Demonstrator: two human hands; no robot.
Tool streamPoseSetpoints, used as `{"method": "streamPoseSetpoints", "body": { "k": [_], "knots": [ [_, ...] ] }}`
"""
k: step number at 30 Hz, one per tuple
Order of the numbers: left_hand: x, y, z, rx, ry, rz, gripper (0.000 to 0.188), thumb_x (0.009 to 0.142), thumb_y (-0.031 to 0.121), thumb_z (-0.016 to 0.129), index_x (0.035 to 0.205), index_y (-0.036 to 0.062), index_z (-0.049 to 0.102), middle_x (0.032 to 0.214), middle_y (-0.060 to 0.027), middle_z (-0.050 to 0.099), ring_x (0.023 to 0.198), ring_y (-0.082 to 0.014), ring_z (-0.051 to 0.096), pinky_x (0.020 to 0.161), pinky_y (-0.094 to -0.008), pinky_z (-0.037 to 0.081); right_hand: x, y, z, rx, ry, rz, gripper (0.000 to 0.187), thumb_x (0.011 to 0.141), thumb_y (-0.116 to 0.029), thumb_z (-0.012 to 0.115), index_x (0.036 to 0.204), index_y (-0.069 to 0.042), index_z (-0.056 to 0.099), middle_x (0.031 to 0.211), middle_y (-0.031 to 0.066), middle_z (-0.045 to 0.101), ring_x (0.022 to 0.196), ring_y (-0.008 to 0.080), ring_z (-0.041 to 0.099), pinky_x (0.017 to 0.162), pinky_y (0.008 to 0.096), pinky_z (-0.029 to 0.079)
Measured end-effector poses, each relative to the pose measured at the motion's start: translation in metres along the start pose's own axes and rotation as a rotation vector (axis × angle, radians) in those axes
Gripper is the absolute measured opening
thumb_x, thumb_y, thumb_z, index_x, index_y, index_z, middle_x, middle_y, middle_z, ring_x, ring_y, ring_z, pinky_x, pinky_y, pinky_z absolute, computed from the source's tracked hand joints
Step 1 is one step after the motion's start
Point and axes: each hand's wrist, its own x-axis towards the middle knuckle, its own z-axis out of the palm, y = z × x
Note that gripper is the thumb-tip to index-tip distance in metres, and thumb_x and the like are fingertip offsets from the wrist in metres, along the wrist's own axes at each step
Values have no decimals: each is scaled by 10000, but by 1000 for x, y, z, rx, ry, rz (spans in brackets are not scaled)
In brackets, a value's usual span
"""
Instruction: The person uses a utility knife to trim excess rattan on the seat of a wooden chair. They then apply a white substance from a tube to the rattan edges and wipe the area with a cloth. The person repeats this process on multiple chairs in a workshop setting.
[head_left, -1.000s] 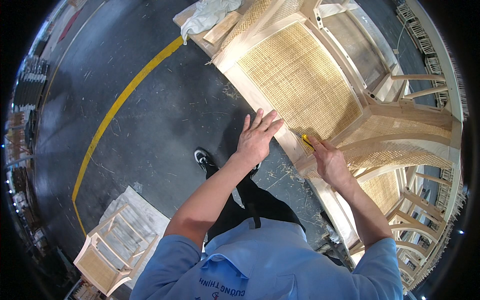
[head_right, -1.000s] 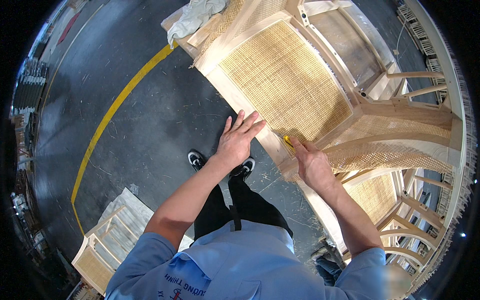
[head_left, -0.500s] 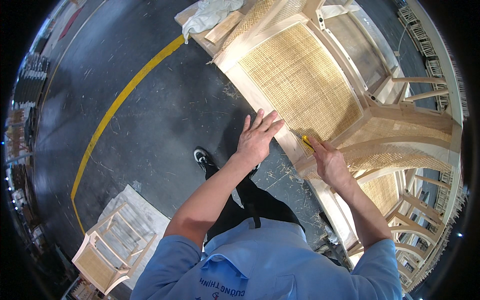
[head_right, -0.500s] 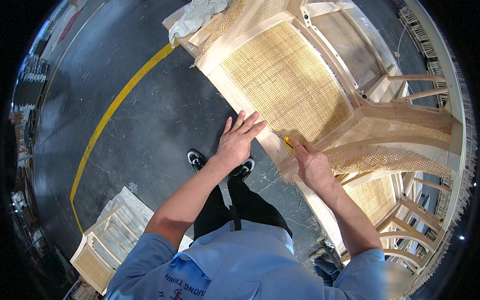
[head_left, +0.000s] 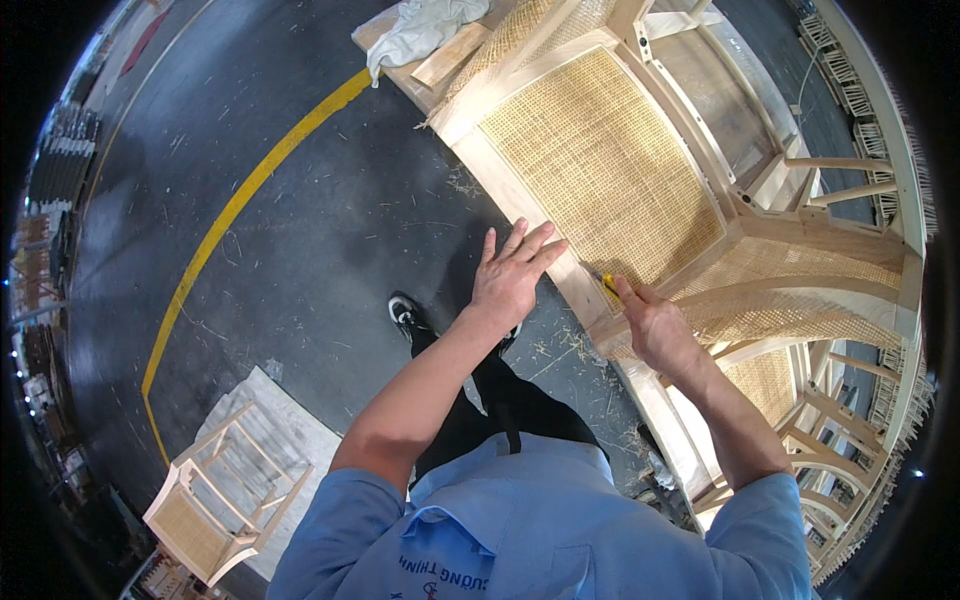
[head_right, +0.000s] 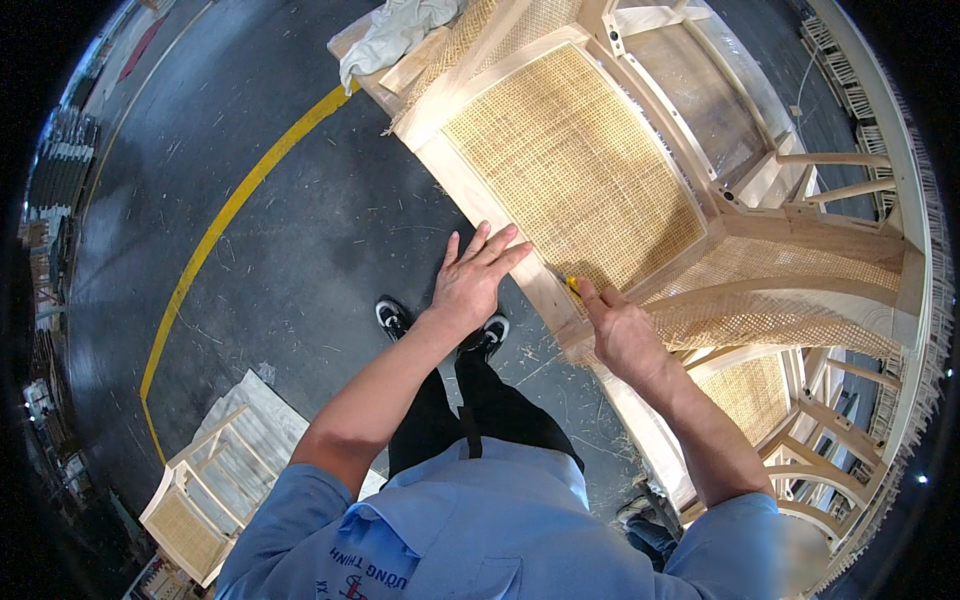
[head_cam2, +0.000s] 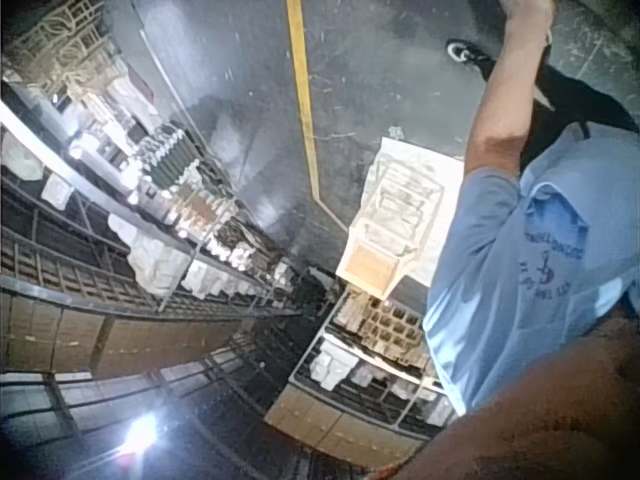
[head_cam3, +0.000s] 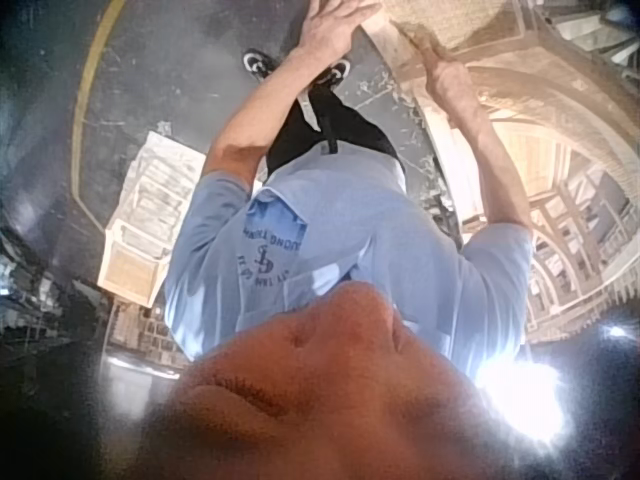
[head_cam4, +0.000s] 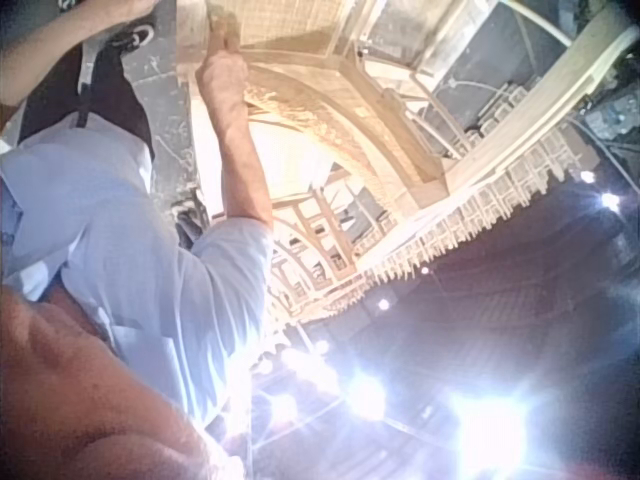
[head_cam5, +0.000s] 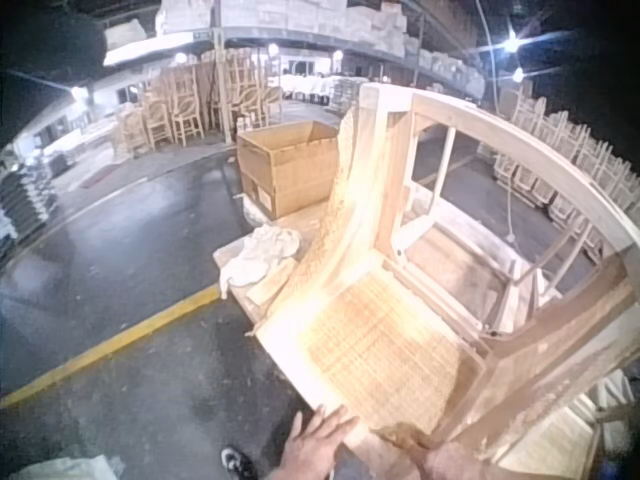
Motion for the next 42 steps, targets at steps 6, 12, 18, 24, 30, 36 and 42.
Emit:
{"method": "streamPoseSetpoints", "body": {
  "k": [6, 12, 18, 24, 30, 36, 42],
  "knots": [
    [0, 0, 2, -20, 37, -14, 651, 955, -2, 503, 1509, 340, 509, 1640, 50, 391, 1534, -269, 322, 1251, -621, 183, -3, 0, 4, -11, 14, -20, 666, 824, 85, 566, 1482, 42, 469, 1001, 221, 635, 796, 377, 709, 737, 457, 623],
    [-1, 0, 1, -16, 39, -18, 646, 952, -5, 509, 1498, 339, 523, 1637, 50, 396, 1531, -264, 330, 1245, -631, 192, -4, -3, 1, -9, -21, -12, 682, 815, 88, 570, 1487, 45, 463, 1022, 229, 628, 813, 375, 706, 748, 457, 617],
    [-1, 1, 1, -43, 58, -16, 644, 941, -7, 530, 1494, 323, 533, 1636, 51, 399, 1531, -265, 331, 1237, -649, 189, -6, 3, 9, 6, 40, -55, 691, 806, 97, 555, 1488, 36, 466, 1022, 231, 629, 806, 377, 704, 754, 462, 619],
    [-3, 6, 3, -15, 29, 25, 640, 919, 38, 593, 1495, 310, 535, 1681, -17, 300, 1550, -353, 258, 1208, -715, 155, -13, -8, -6, 74, 97, 7, 626, 836, 86, 563, 1458, 34, 501, 995, 242, 638, 795, 398, 691, 732, 464, 601],
    [-8, 22, 15, -43, -20, 32, 680, 887, 86, 654, 1511, 320, 520, 1720, -169, 82, 1550, -527, 52, 1203, -729, 90, -63, -34, -31, 248, 327, 148, 535, 920, 43, 605, 1447, 14, 523, 948, 237, 618, 783, 403, 661, 699, 472, 556],
    [-16, 15, 18, -75, -50, 179, 623, 876, 70, 653, 1449, 306, 589, 1706, -138, 172, 1545, -529, 83, 1203, -724, 98, -86, -36, -28, 319, 351, 223, 523, 903, 65, 627, 1417, 9, 550, 943, 228, 616, 768, 401, 656, 687, 473, 550],
    [-17, 25, 27, -101, 104, 104, 601, 867, 49, 654, 1434, 241, 596, 1681, -96, 259, 1545, -506, 128, 1202, -723, 133, -47, -28, -25, 312, 334, 166, 515, 926, 61, 600, 1433, -5, 537, 983, 241, 623, 831, 422, 661, 752, 466, 551]
  ]
}}
